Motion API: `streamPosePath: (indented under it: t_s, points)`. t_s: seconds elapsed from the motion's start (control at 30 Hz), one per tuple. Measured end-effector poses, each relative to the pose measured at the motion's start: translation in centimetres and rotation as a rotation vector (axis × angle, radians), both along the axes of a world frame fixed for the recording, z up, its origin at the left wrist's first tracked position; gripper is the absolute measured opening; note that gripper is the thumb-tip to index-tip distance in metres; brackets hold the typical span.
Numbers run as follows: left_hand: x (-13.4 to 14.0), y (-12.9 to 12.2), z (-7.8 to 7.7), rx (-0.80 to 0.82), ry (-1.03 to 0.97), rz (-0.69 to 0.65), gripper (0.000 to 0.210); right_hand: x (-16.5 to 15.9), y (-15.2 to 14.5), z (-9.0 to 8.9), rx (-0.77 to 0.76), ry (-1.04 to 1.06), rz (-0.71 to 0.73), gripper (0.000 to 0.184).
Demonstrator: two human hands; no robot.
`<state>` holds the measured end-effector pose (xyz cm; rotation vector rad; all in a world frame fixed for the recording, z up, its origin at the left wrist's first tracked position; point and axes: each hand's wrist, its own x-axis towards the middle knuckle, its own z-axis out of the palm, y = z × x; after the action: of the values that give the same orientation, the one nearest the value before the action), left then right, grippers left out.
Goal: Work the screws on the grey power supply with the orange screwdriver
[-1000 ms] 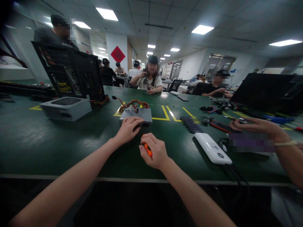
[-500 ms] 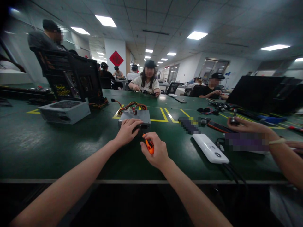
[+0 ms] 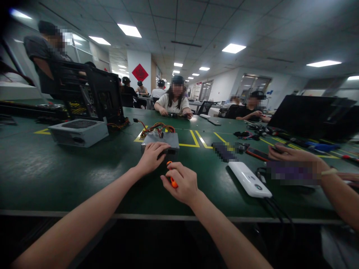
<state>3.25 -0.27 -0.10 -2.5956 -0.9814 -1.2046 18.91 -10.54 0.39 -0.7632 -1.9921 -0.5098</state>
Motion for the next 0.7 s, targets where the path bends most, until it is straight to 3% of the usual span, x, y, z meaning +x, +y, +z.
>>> streamPosePath:
  t_s: [0.1,0.27,0.5,0.7]
  points:
    - [-0.03,0.07,-0.05,-0.005,0.004,-0.003,0.039,-0.12,-0.02,0.03,0.023,-0.067,-0.050,0.005]
    - [-0.10,0.07,-0.12,-0.011,0.004,-0.002,0.039,-0.36,0.39,-0.66,-0.017,0.073,-0.005,0.018]
    - [-0.06,-0.03,-0.11,0.000,-0.001,0.006,0.039,-0.49,0.14,-0.54,0.108,-0.177,-0.094,0.010]
    - [-0.03,-0.04,-0.17,0.007,0.002,0.007,0.040,-0.46,0.35,-0.84,0.028,-0.023,-0.031,0.012]
